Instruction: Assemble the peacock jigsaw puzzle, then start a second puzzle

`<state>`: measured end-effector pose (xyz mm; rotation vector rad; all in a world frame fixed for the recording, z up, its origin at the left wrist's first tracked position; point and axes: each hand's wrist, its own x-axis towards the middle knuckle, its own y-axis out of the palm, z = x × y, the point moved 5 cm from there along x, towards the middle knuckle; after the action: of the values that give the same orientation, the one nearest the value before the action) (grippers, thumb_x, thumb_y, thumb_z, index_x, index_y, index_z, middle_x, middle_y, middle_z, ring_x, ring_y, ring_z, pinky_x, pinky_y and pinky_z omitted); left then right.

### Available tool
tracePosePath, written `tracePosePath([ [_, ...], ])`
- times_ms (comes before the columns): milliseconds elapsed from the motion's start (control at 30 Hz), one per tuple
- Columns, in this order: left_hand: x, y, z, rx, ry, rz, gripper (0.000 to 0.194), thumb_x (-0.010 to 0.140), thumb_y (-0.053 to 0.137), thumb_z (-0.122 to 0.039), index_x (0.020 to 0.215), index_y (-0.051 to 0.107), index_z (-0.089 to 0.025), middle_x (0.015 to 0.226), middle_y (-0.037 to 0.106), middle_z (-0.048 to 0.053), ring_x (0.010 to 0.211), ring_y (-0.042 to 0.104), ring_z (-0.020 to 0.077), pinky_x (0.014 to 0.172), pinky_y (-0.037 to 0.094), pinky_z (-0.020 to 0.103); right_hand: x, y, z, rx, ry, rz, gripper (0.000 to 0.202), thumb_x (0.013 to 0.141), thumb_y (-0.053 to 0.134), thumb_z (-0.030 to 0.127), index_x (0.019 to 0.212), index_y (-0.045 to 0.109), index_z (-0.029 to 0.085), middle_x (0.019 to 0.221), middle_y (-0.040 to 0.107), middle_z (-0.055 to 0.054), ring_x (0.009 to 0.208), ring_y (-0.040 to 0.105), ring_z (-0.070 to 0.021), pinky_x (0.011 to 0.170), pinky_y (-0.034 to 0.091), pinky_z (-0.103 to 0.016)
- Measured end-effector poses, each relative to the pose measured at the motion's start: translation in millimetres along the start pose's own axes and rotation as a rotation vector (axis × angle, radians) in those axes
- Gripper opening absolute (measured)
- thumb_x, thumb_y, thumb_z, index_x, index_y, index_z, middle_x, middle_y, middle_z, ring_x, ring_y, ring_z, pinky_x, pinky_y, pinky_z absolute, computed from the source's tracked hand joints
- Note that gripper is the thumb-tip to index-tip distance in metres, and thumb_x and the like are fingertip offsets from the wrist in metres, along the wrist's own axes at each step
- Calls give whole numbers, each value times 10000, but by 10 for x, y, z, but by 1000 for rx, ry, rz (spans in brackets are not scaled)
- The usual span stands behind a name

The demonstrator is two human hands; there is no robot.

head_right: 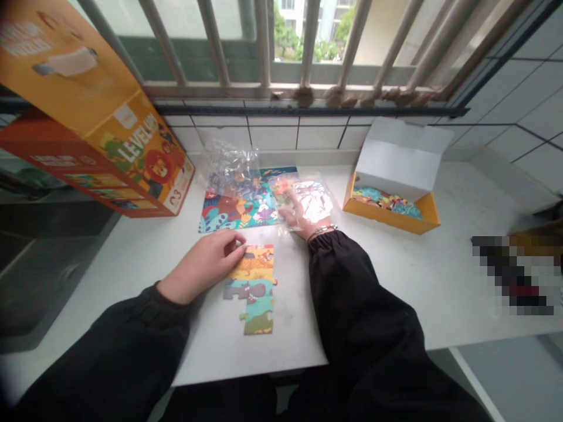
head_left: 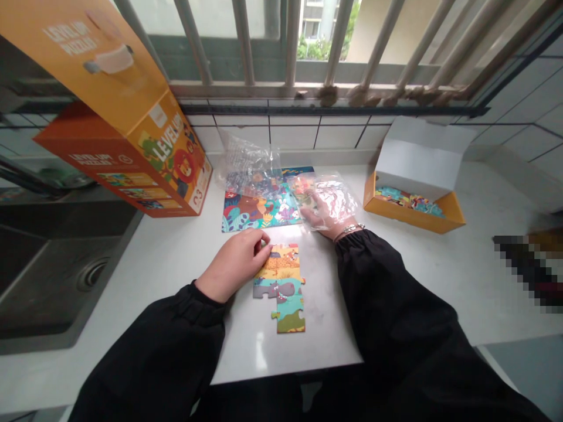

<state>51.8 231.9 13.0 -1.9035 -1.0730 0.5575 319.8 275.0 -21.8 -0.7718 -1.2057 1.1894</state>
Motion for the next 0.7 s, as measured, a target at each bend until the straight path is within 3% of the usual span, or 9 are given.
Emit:
tracePosePath([
  [167, -6, -6, -8, 3, 9, 6, 182, 993, 602, -341, 1019, 719, -204, 869, 689, 39, 812, 640, 217, 724, 435, 342, -26, -10, -74, -38, 5, -40, 520, 1007, 577, 461, 1462, 663, 224, 1334, 712, -176, 1281, 626, -375, 1168, 476, -569],
  [300, -13, -3, -4, 3, 12, 2, 184, 996, 599, -341, 1019, 718, -203, 886, 698, 45, 819, 642, 215, 724, 443, 342, -58, -38, -46, -56, -29, -57, 575, 980, 554, 303, 1547, 597, 218, 1336, 723, -152, 1326, 601, -366, 1194, 445, -578],
  [467, -12, -3, 5, 6, 20, -2, 173, 998, 610, -335, 1027, 720, -204, 877, 697, 42, 812, 640, 213, 719, 445, 339, -96, -59, -20, -70, 2, -64, 545, 1070, 518, 502, 1523, 612, 213, 1425, 672, -193, 1374, 562, -390, 1206, 415, -582],
  [600, -16, -19, -11, 2, 18, -8, 173, 1001, 609, -335, 1020, 720, -205, 890, 705, 44, 809, 641, 212, 724, 453, 339, -66, -41, -68, -53, 72, -23, 579, 1015, 602, 679, 1339, 688, 207, 1376, 680, -207, 1363, 552, -403, 1190, 427, -581],
  [700, -20, -19, -18, 5, 11, -3, 176, 999, 610, -335, 1018, 723, -201, 884, 698, 42, 807, 640, 214, 728, 453, 343, -44, -20, -82, -48, 78, 4, 685, 990, 639, 691, 1382, 666, 131, 1398, 661, -258, 1404, 522, -435, 1221, 383, -596],
])
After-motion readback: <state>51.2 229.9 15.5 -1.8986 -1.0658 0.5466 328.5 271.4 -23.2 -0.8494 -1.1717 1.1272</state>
